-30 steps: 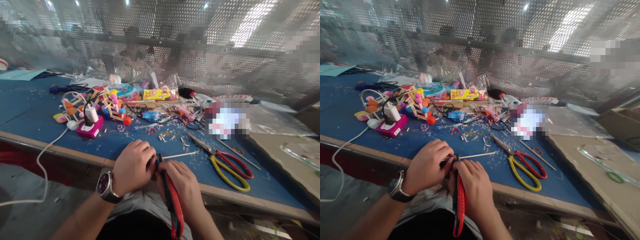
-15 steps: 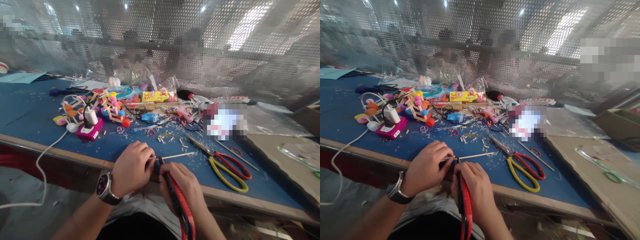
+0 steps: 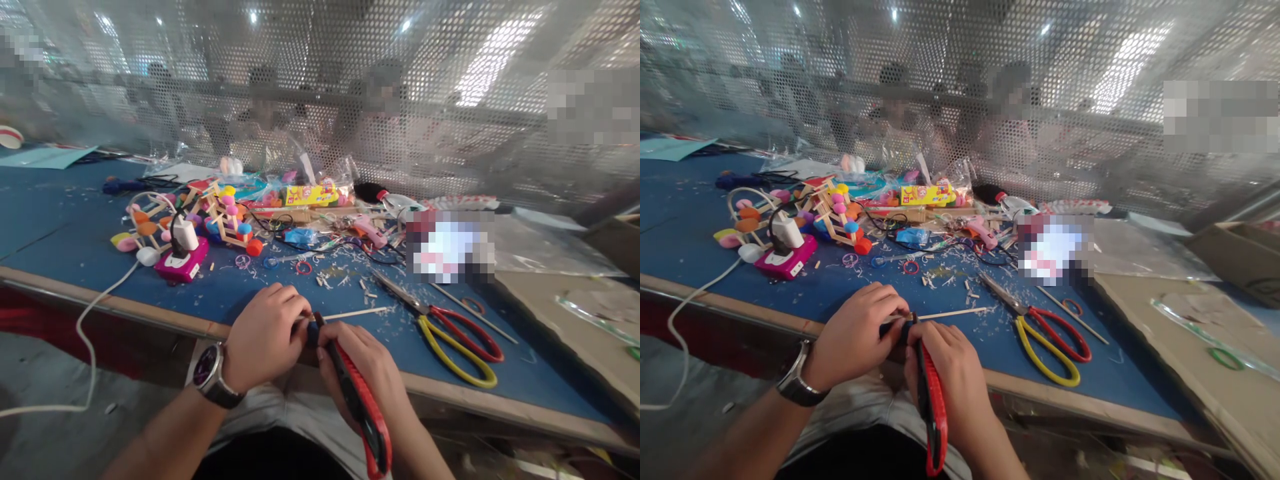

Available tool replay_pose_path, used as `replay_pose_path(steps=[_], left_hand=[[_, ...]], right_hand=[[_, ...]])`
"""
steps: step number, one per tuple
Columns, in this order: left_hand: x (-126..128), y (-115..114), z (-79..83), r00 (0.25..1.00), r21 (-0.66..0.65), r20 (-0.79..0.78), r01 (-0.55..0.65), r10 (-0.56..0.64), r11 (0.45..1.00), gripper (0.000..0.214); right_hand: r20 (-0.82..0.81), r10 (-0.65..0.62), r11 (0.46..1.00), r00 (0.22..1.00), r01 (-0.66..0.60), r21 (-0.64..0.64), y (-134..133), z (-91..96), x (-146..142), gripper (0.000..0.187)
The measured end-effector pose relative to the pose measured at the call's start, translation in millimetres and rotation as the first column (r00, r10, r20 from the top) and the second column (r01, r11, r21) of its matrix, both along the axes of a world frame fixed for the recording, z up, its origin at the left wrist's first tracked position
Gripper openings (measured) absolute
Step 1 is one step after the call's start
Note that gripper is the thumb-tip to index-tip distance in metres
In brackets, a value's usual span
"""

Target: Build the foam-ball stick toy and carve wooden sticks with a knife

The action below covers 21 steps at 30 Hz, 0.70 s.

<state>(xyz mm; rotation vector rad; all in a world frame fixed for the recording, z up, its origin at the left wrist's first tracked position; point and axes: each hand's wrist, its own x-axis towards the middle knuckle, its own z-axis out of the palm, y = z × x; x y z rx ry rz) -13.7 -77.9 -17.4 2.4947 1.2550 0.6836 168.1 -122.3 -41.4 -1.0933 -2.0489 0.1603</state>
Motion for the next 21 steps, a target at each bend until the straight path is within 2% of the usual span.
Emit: replay_pose_path(steps=[8,21], left_hand=[[-1,1,-1.1,1.000,-0.015,0.024,0.004,-0.003,1.000,0.013],[-11,2,5.5,0.994,-0.056,0.106,0.046,-0.040,0.997,0.026]], right_hand=[[0.003,0.003,0.999,1.000,-0.003,0.037,2,0.6,-3,0.018],[0.002,0.011,0.999,1.000,-0.011,0.033,1,0.8,-4,0.019]])
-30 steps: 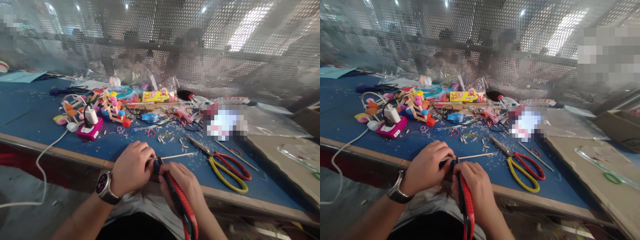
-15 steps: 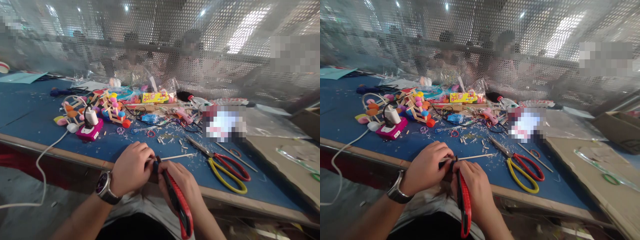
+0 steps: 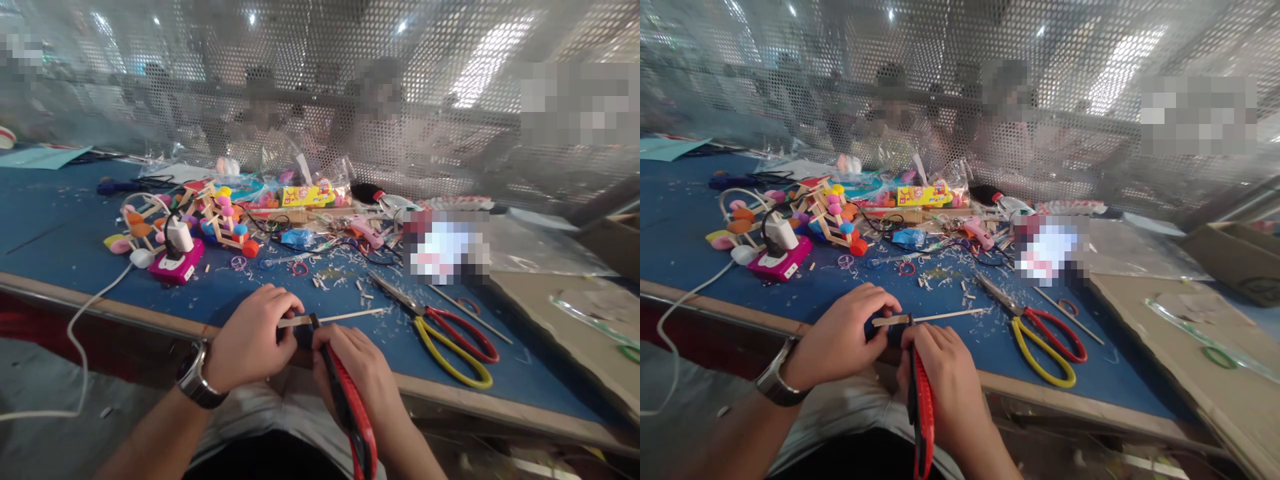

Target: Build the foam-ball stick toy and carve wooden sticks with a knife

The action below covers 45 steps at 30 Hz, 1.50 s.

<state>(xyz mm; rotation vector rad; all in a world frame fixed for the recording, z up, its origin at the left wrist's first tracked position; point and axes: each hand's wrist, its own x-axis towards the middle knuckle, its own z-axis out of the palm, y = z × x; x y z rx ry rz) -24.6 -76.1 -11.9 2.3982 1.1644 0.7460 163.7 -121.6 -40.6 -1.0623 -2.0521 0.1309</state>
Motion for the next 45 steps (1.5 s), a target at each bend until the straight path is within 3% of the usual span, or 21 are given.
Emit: replay_pose_path(steps=[45], left_hand=[[-1.5,1.2,-1.1,0.999,0.032,0.033,0.029,-0.030,0.999,0.024]], right_hand=[[-0.027,-0.022,1.000,0.999,0.022,0.004,-1.1,1.0,-0.2,0.018]])
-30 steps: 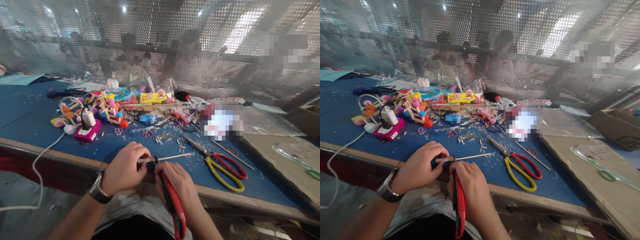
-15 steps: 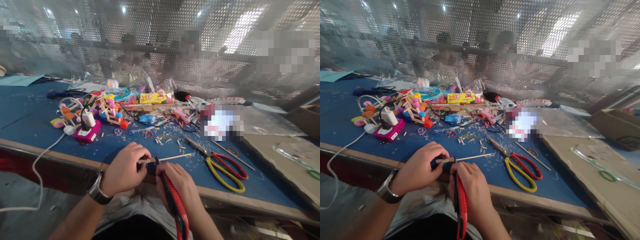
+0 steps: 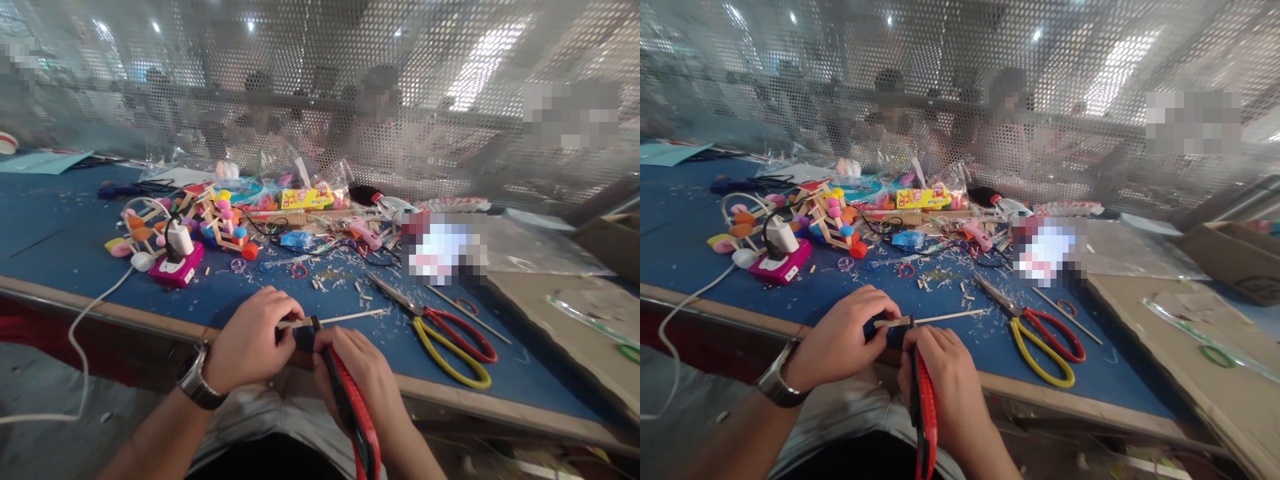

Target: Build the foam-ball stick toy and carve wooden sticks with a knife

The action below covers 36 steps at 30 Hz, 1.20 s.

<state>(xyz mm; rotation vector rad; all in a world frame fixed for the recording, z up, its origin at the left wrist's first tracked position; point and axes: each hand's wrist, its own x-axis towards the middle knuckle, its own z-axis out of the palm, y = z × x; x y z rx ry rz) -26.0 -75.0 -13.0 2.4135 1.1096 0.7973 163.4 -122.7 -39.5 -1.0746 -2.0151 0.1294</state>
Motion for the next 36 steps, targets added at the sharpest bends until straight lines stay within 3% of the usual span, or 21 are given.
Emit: replay_pose_path(steps=[9,19,36], left_hand=[[0,-1,0.0,1.000,-0.008,-0.003,0.003,-0.003,1.000,0.026],[0,1,-0.6,1.000,-0.004,-0.010,0.004,-0.004,1.000,0.025],[0,0,-0.7,1.000,0.001,-0.012,-0.002,0.002,1.000,0.027]], right_hand=[[0.006,-0.004,1.000,1.000,0.004,0.007,0,-0.8,1,0.017],[-0.082,-0.055,0.998,0.995,0.055,-0.007,-1,-16.0,2,0.014],[-0.091,-0.056,0.998,0.994,0.055,-0.007,-1,-15.8,3,0.014]])
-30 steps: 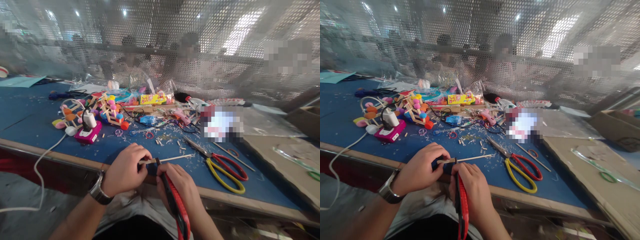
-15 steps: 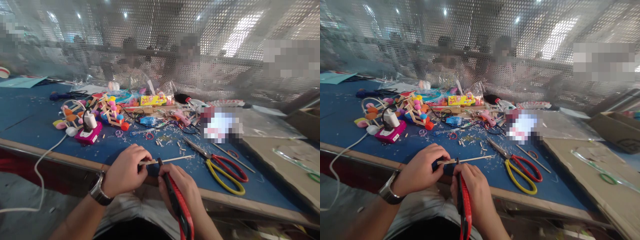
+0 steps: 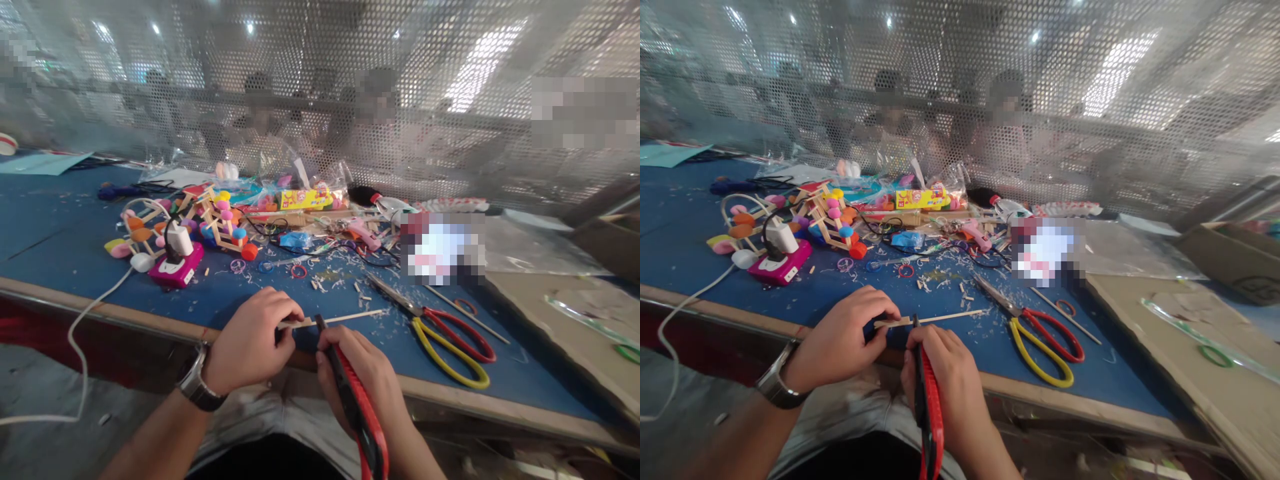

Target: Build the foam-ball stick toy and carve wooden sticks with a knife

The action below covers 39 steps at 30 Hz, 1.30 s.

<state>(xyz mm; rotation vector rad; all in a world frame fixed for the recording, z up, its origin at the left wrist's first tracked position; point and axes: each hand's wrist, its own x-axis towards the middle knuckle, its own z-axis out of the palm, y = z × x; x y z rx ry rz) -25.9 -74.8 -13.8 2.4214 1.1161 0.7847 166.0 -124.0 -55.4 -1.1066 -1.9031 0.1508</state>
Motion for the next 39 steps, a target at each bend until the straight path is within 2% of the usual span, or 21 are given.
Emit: replay_pose_path(steps=[11,16,26,31,39], left_hand=[[2,0,-1.3,1.000,0.015,0.022,-0.001,0.001,1.000,0.023],[3,-1,-0.3,1.000,0.016,0.017,-0.014,0.014,1.000,0.014],[4,-1,-2.4,0.999,0.025,0.021,-0.043,0.042,0.999,0.016],[4,-1,-6.0,0.995,0.005,0.071,-0.065,0.064,0.998,0.024],[4,-1,-7.3,0.996,0.041,0.071,-0.051,0.048,0.998,0.022]], right_hand=[[0.020,0.007,1.000,1.000,-0.007,0.008,2,-1.5,-1,0.016],[0.045,0.032,0.999,0.998,-0.033,0.016,3,4.7,-2,0.018],[0.106,0.062,0.998,0.992,-0.060,-0.020,3,12.0,-1,0.019],[0.091,0.062,0.998,0.994,-0.062,-0.011,4,13.4,0,0.017],[0.047,0.070,0.997,0.996,-0.071,0.036,3,4.4,0,0.019]])
